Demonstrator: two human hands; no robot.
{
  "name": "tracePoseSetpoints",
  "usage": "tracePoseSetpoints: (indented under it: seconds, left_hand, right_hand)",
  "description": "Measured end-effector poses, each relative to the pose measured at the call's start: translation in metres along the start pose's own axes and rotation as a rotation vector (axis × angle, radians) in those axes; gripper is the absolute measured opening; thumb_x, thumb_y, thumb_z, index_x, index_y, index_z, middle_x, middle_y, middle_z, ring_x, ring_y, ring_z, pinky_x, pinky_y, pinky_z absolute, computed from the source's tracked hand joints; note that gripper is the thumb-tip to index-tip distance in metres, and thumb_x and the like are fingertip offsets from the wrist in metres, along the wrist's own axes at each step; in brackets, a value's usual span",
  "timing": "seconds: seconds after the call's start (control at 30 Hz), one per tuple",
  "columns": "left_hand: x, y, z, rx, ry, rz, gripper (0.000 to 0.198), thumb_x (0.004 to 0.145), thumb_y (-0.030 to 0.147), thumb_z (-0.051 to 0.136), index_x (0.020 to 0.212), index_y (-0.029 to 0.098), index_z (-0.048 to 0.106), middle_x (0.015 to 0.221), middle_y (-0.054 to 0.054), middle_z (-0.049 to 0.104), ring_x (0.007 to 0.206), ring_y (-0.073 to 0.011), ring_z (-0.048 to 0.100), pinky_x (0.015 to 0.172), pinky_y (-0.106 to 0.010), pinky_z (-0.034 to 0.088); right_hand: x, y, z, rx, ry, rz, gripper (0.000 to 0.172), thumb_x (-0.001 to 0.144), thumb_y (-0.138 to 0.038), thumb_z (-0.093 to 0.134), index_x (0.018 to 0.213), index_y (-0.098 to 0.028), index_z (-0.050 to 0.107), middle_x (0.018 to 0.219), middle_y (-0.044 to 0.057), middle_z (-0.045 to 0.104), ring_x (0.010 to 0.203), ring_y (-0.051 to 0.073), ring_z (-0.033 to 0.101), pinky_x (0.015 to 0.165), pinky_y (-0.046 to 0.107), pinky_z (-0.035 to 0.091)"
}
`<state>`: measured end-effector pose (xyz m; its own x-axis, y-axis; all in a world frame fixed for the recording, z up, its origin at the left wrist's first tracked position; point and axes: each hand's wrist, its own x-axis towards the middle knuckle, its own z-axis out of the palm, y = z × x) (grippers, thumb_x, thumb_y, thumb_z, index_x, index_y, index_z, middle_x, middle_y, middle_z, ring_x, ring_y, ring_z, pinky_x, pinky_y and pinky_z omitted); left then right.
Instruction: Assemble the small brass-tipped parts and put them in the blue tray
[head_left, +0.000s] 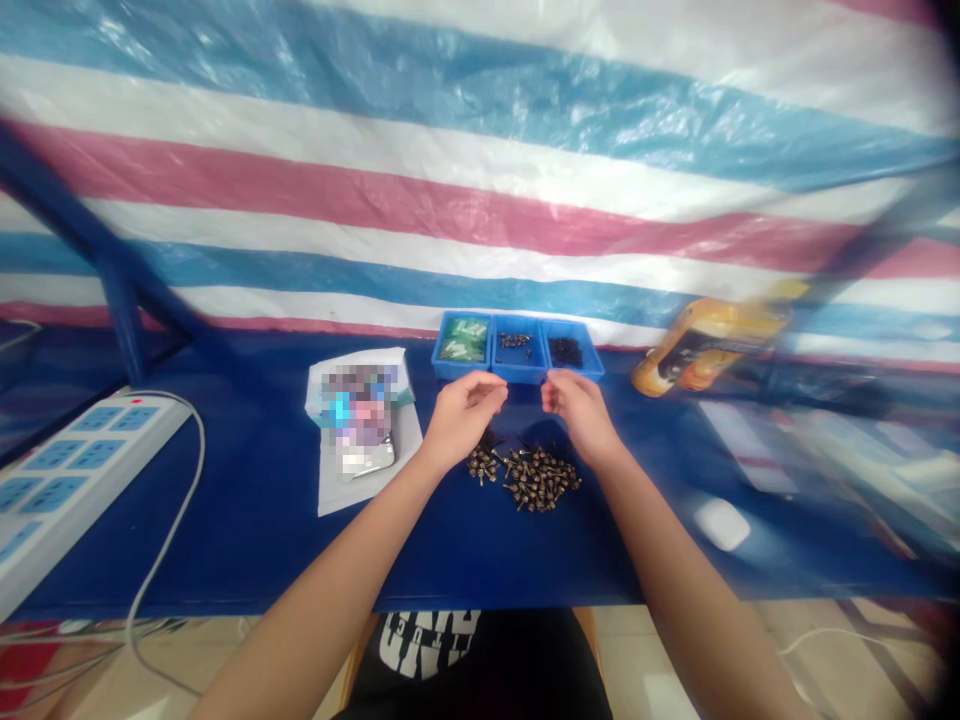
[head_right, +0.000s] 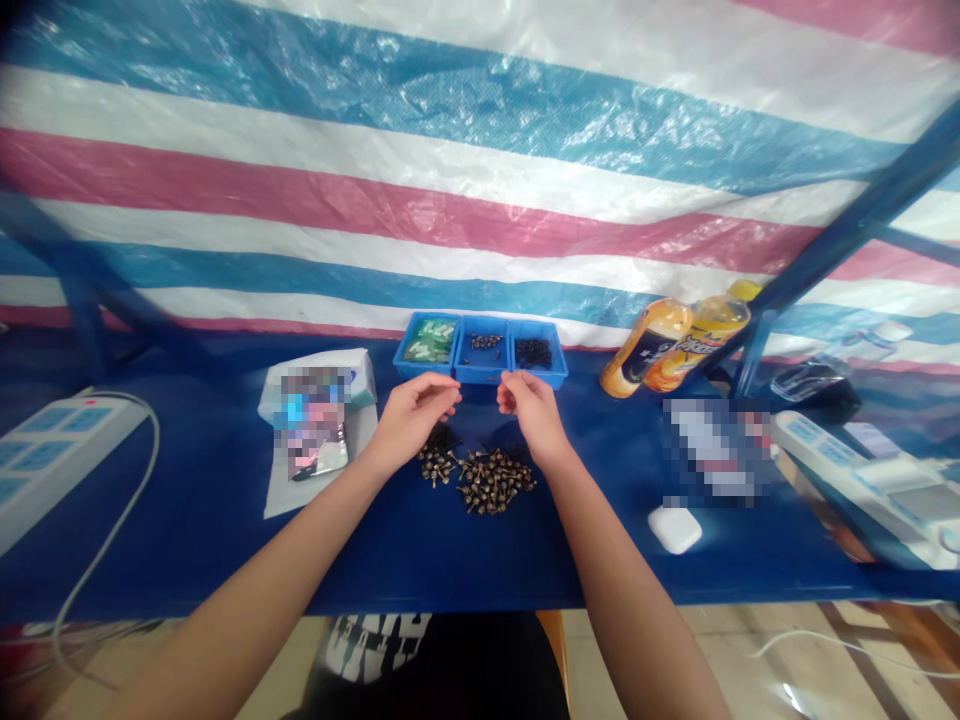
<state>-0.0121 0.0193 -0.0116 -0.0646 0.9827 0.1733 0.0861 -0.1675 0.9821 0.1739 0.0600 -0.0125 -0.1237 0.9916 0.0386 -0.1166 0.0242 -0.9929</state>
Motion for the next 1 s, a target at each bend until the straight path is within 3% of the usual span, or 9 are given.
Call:
tracePoseSetpoints:
  seconds: [0.1, 0.23, 0.33, 0.47, 0.63, 0.73, 0.87, 1.0]
  left_hand:
    - [0.001, -0.002, -0.001, 0.007, 0.012, -0.010, 0.020, 0.081, 0.036, 0.071, 0.091, 0.019, 0.071, 0.081, -0.002, 0.071, 0.069, -0.0149, 0.066, 0.067, -0.027, 0.053]
    - [0.001, -0.002, -0.001, 0.017, 0.016, -0.008, 0.020, 0.081, 0.037, 0.070, 0.090, 0.019, 0.071, 0.080, -0.002, 0.071, 0.069, -0.0149, 0.065, 0.067, -0.027, 0.052]
    - [0.002, -0.003, -0.002, 0.029, 0.019, 0.002, 0.021, 0.082, 0.038, 0.069, 0.090, 0.019, 0.071, 0.079, -0.002, 0.071, 0.069, -0.0150, 0.065, 0.067, -0.027, 0.051]
    - [0.002, -0.004, -0.004, 0.167, 0.055, 0.049, 0.017, 0.086, 0.037, 0.063, 0.089, 0.021, 0.070, 0.081, -0.002, 0.071, 0.073, -0.0170, 0.065, 0.071, -0.029, 0.050]
    - [-0.002, -0.009, -0.012, 0.642, 0.148, 0.169, 0.009, 0.081, 0.029, 0.066, 0.087, 0.026, 0.072, 0.086, -0.003, 0.072, 0.077, -0.0211, 0.064, 0.073, -0.032, 0.047]
    - [-0.005, -0.014, -0.016, 0.807, 0.091, 0.144, 0.013, 0.076, 0.032, 0.069, 0.087, 0.027, 0.072, 0.085, -0.003, 0.071, 0.074, -0.0218, 0.063, 0.065, -0.030, 0.044]
    - [-0.006, -0.015, -0.017, 0.853, 0.000, 0.134, 0.012, 0.075, 0.024, 0.066, 0.085, 0.027, 0.072, 0.082, -0.003, 0.072, 0.072, -0.0222, 0.063, 0.062, -0.029, 0.042]
    - [-0.006, -0.013, -0.016, 0.833, -0.023, 0.111, 0.015, 0.075, 0.019, 0.063, 0.083, 0.028, 0.072, 0.080, -0.003, 0.073, 0.070, -0.0231, 0.064, 0.063, -0.030, 0.042]
  right_hand:
    - [0.003, -0.001, -0.005, 0.050, 0.072, 0.041, 0.030, 0.078, -0.046, 0.069, 0.069, -0.019, 0.059, 0.062, -0.001, 0.058, 0.054, 0.011, 0.052, 0.054, 0.025, 0.044]
    - [0.003, -0.001, -0.004, 0.057, 0.218, 0.037, 0.038, 0.077, -0.054, 0.069, 0.097, -0.024, 0.057, 0.069, -0.003, 0.064, 0.051, 0.011, 0.055, 0.053, 0.025, 0.046]
    - [0.003, 0.001, 0.000, 0.001, 0.237, 0.044, 0.042, 0.078, -0.058, 0.066, 0.101, -0.024, 0.056, 0.071, -0.003, 0.065, 0.049, 0.011, 0.054, 0.051, 0.025, 0.045]
    - [0.002, 0.006, 0.001, -0.250, 0.059, -0.035, 0.033, 0.084, -0.052, 0.063, 0.095, -0.021, 0.064, 0.071, -0.001, 0.064, 0.056, 0.013, 0.056, 0.057, 0.027, 0.045]
    - [-0.009, 0.001, -0.001, -0.773, -0.294, -0.309, 0.024, 0.088, -0.044, 0.063, 0.098, -0.023, 0.072, 0.093, 0.005, 0.070, 0.085, 0.019, 0.062, 0.081, 0.035, 0.047]
    - [-0.018, -0.004, 0.001, -1.006, -0.474, -0.376, 0.027, 0.085, -0.050, 0.067, 0.100, -0.027, 0.072, 0.097, 0.005, 0.068, 0.094, 0.023, 0.058, 0.086, 0.039, 0.042]
    - [-0.026, -0.008, 0.007, -1.084, -0.563, -0.379, 0.038, 0.081, -0.060, 0.069, 0.105, -0.030, 0.069, 0.096, 0.004, 0.066, 0.097, 0.025, 0.053, 0.087, 0.041, 0.035]
    - [-0.029, -0.009, 0.014, -1.083, -0.566, -0.395, 0.041, 0.078, -0.062, 0.071, 0.096, -0.026, 0.065, 0.087, 0.002, 0.064, 0.089, 0.022, 0.051, 0.086, 0.039, 0.031]
